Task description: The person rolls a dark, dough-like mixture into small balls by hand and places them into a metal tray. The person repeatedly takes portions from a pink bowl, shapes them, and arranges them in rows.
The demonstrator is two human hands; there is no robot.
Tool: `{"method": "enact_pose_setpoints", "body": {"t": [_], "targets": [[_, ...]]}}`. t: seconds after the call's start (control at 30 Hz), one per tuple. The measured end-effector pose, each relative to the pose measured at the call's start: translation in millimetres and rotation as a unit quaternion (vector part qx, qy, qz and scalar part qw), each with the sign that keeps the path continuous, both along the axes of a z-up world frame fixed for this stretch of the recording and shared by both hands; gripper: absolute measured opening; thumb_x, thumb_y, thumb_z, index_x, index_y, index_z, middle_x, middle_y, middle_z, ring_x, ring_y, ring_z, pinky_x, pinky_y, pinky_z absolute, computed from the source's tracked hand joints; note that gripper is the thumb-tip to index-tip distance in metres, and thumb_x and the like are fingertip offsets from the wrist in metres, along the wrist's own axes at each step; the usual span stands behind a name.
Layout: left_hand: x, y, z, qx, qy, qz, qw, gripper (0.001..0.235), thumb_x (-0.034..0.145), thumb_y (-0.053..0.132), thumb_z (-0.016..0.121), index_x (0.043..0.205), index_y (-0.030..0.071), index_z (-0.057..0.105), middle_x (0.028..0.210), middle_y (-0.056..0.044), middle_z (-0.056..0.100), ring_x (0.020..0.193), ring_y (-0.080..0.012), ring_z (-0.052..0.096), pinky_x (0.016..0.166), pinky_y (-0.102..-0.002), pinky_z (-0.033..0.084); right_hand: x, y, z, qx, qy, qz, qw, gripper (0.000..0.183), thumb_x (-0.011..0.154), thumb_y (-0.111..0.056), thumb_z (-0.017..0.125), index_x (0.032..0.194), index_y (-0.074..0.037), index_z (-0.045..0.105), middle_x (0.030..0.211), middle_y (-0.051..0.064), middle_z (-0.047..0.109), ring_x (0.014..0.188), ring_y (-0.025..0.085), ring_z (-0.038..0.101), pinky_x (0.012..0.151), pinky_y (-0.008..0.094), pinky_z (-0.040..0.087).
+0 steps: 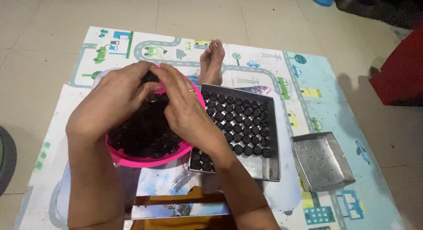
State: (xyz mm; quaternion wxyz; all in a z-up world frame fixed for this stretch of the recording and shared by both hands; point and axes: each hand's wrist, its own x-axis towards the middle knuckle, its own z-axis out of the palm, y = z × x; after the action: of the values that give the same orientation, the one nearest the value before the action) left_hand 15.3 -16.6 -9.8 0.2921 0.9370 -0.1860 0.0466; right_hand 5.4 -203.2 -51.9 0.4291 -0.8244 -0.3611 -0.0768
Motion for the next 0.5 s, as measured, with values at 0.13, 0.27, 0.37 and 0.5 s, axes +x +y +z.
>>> {"method": "enact_pose_setpoints", "body": {"t": [0.13, 0.27, 0.37, 0.5], "targets": [[-4.2, -5.7, 4.2, -0.001, 0.065, 0.030, 0.997, 0.029, 0.100, 0.035, 0.055, 0.114, 0.010, 0.060, 0.106, -0.014, 0.073, 0.097, -0.0355, 0.067, 0.079, -0.045, 0.047, 5.4, -0.8, -6.6, 0.018, -0.123, -0.046, 0.991, 0.054, 0.097, 0.002, 0.062, 0.147, -0.002, 0.043, 0.145, 0.018, 0.056, 0.138, 0.033, 0.056, 0.122, 0.043, 0.043], [-5.8, -5.4, 2.2, 0.001, 0.052, 0.024, 0.998, 0.043, 0.090, 0.049, 0.069, 0.106, 0.010, 0.061, 0.096, -0.013, 0.074, 0.092, -0.0338, 0.068, 0.077, -0.043, 0.046, 5.4, -0.6, -8.7, 0.066, -0.158, -0.069, 0.983, 0.034, 0.100, 0.003, 0.063, 0.133, 0.002, 0.057, 0.128, 0.018, 0.066, 0.121, 0.032, 0.067, 0.111, 0.040, 0.052], [-9.7, -10.7, 10.3, -0.034, 0.076, 0.034, 0.996, 0.041, 0.087, 0.043, 0.073, 0.113, 0.012, 0.066, 0.099, -0.007, 0.076, 0.095, -0.0258, 0.069, 0.082, -0.038, 0.048, -0.3, -3.2, 0.5, 0.066, -0.165, -0.060, 0.982, 0.031, 0.103, 0.001, 0.060, 0.134, 0.002, 0.057, 0.125, 0.018, 0.064, 0.119, 0.032, 0.066, 0.109, 0.039, 0.053], [-15.7, -14.3, 21.2, -0.051, 0.105, 0.038, 0.992, 0.042, 0.086, 0.044, 0.073, 0.115, 0.015, 0.062, 0.090, -0.004, 0.080, 0.089, -0.0223, 0.072, 0.078, -0.036, 0.049, -3.9, -7.9, 5.2, 0.072, -0.177, -0.046, 0.981, 0.021, 0.104, -0.006, 0.061, 0.123, 0.004, 0.059, 0.115, 0.016, 0.060, 0.108, 0.030, 0.065, 0.095, 0.038, 0.054]]}}
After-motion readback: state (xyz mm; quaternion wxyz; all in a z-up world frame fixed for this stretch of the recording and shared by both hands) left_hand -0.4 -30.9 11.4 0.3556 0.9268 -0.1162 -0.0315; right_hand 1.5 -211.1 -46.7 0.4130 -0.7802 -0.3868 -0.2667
